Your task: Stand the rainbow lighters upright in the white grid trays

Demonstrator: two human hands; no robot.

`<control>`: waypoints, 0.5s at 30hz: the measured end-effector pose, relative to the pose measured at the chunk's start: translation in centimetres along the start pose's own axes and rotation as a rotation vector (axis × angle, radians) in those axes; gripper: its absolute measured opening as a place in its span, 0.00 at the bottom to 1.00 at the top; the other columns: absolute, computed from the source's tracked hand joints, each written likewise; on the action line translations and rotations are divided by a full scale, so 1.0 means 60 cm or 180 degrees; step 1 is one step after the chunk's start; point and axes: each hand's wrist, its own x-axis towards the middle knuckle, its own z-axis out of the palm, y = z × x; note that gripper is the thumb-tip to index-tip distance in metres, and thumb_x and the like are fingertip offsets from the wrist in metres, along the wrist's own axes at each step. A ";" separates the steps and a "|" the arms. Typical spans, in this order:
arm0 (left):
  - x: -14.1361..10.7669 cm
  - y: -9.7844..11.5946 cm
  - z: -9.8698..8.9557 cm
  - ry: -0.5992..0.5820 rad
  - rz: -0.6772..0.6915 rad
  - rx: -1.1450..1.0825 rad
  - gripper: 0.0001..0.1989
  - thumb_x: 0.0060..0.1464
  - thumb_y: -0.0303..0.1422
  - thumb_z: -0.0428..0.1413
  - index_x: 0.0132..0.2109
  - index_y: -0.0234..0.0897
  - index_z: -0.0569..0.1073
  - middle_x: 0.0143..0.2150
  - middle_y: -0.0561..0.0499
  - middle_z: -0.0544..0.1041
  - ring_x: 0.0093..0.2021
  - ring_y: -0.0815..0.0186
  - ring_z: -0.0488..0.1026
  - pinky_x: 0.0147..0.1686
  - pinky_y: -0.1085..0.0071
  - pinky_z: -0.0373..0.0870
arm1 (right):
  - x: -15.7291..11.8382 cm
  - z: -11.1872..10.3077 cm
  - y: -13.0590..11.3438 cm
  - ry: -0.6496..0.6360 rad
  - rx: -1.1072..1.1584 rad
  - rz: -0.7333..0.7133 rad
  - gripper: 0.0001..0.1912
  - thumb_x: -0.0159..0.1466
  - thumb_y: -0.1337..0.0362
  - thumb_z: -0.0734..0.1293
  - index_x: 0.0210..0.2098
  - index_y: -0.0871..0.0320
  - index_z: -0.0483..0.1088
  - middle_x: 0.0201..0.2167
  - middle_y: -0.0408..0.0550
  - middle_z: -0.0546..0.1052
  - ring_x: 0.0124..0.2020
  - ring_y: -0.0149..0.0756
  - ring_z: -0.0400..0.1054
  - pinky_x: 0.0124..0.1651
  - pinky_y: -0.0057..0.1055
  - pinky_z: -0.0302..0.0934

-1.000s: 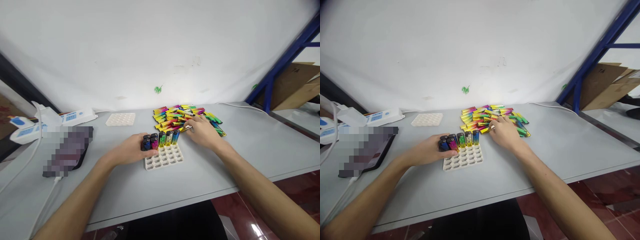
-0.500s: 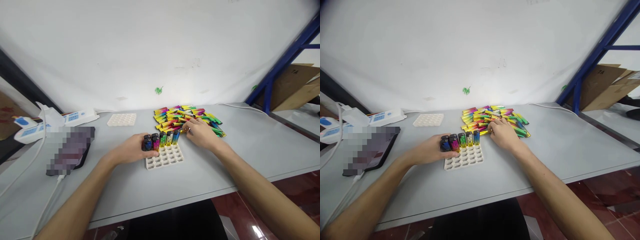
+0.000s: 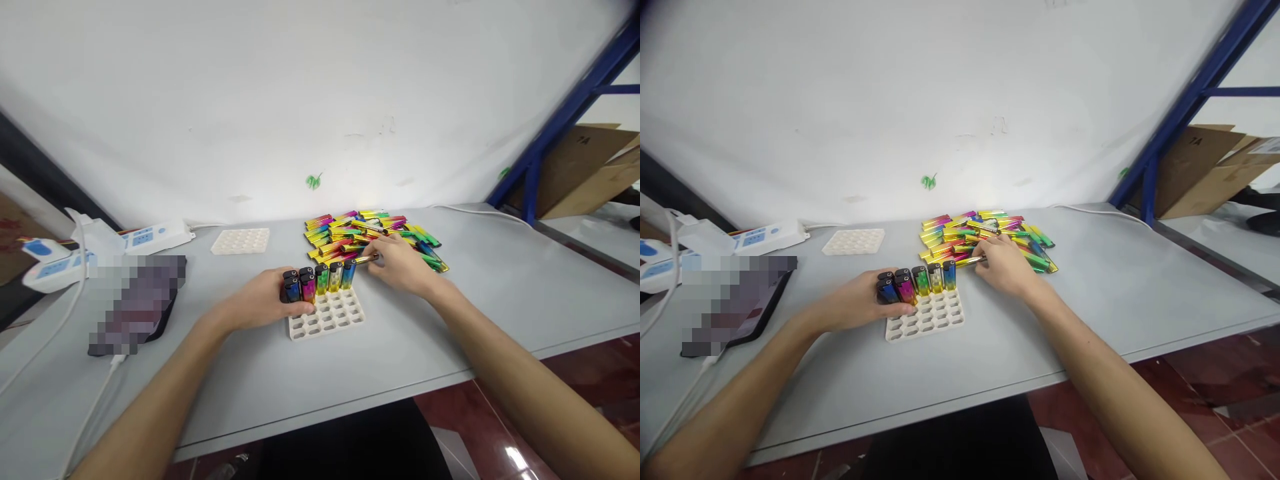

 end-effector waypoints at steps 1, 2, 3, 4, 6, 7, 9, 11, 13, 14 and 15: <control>0.000 0.000 0.000 0.0009 0.0002 0.0016 0.20 0.48 0.51 0.61 0.40 0.41 0.72 0.36 0.54 0.77 0.35 0.62 0.72 0.33 0.69 0.65 | 0.000 -0.005 -0.004 -0.0013 0.0267 0.0036 0.08 0.59 0.68 0.66 0.38 0.56 0.73 0.41 0.50 0.79 0.48 0.48 0.66 0.48 0.40 0.60; 0.001 -0.001 0.000 0.0014 0.0006 0.0034 0.20 0.48 0.51 0.61 0.40 0.41 0.72 0.36 0.54 0.77 0.35 0.62 0.72 0.32 0.69 0.65 | -0.001 -0.010 -0.009 -0.0029 0.0572 0.0085 0.07 0.59 0.66 0.66 0.38 0.56 0.73 0.41 0.49 0.78 0.47 0.47 0.67 0.47 0.40 0.60; 0.001 -0.001 0.000 0.0010 0.0007 0.0049 0.20 0.48 0.51 0.61 0.40 0.41 0.72 0.36 0.54 0.77 0.35 0.62 0.73 0.32 0.69 0.65 | -0.001 -0.015 -0.013 -0.0056 0.0896 0.0146 0.06 0.60 0.63 0.67 0.37 0.55 0.73 0.41 0.48 0.78 0.45 0.45 0.68 0.47 0.39 0.61; 0.001 -0.002 0.001 0.0000 -0.0002 0.0051 0.21 0.48 0.51 0.61 0.41 0.41 0.72 0.36 0.54 0.77 0.36 0.62 0.73 0.32 0.69 0.65 | -0.001 -0.018 -0.017 -0.0069 0.1210 0.0211 0.06 0.61 0.60 0.67 0.37 0.55 0.72 0.41 0.48 0.78 0.44 0.44 0.69 0.46 0.39 0.62; 0.001 -0.002 0.001 -0.0021 -0.0035 0.0016 0.21 0.49 0.51 0.61 0.42 0.41 0.72 0.37 0.54 0.78 0.36 0.62 0.73 0.32 0.69 0.65 | -0.002 -0.021 -0.022 -0.0004 0.1757 0.0328 0.09 0.62 0.56 0.67 0.34 0.55 0.69 0.39 0.48 0.78 0.41 0.42 0.70 0.43 0.38 0.62; 0.000 -0.002 0.001 -0.0026 -0.0050 -0.0001 0.21 0.49 0.51 0.61 0.42 0.41 0.72 0.37 0.54 0.78 0.36 0.62 0.73 0.32 0.69 0.65 | -0.002 -0.021 -0.023 0.0052 0.1999 0.0364 0.10 0.63 0.55 0.67 0.34 0.55 0.66 0.37 0.47 0.78 0.41 0.42 0.71 0.42 0.37 0.63; 0.000 -0.001 0.000 -0.0028 -0.0057 -0.0011 0.21 0.48 0.51 0.61 0.41 0.41 0.72 0.37 0.54 0.78 0.36 0.62 0.73 0.32 0.70 0.65 | -0.001 -0.016 -0.024 0.0193 0.2438 0.0395 0.12 0.64 0.54 0.66 0.34 0.53 0.62 0.34 0.45 0.77 0.40 0.40 0.71 0.40 0.36 0.63; -0.001 0.000 0.000 -0.0026 -0.0038 0.0014 0.21 0.48 0.51 0.61 0.40 0.41 0.72 0.35 0.55 0.77 0.35 0.62 0.73 0.32 0.70 0.65 | 0.000 -0.010 -0.024 0.0261 0.2841 0.0370 0.13 0.66 0.54 0.65 0.35 0.52 0.58 0.31 0.43 0.76 0.36 0.37 0.71 0.38 0.35 0.63; -0.001 0.001 -0.001 -0.0026 -0.0027 0.0036 0.20 0.49 0.51 0.61 0.40 0.41 0.71 0.35 0.55 0.77 0.35 0.63 0.72 0.31 0.70 0.65 | 0.001 -0.005 -0.026 0.0278 0.3117 0.0368 0.13 0.67 0.53 0.64 0.36 0.51 0.57 0.29 0.39 0.73 0.28 0.33 0.68 0.31 0.32 0.61; -0.001 0.001 -0.001 -0.0024 -0.0029 0.0048 0.20 0.49 0.51 0.61 0.40 0.41 0.71 0.35 0.55 0.77 0.34 0.63 0.72 0.31 0.70 0.65 | 0.001 -0.003 -0.028 0.0284 0.3202 0.0391 0.13 0.67 0.52 0.64 0.37 0.51 0.56 0.28 0.38 0.71 0.24 0.30 0.64 0.27 0.29 0.58; -0.001 0.001 -0.001 -0.0015 -0.0033 0.0062 0.20 0.49 0.51 0.61 0.40 0.41 0.71 0.35 0.55 0.77 0.34 0.63 0.72 0.31 0.69 0.65 | 0.001 -0.002 -0.031 0.0285 0.3265 0.0427 0.14 0.67 0.52 0.64 0.37 0.51 0.56 0.27 0.37 0.70 0.20 0.28 0.60 0.23 0.28 0.54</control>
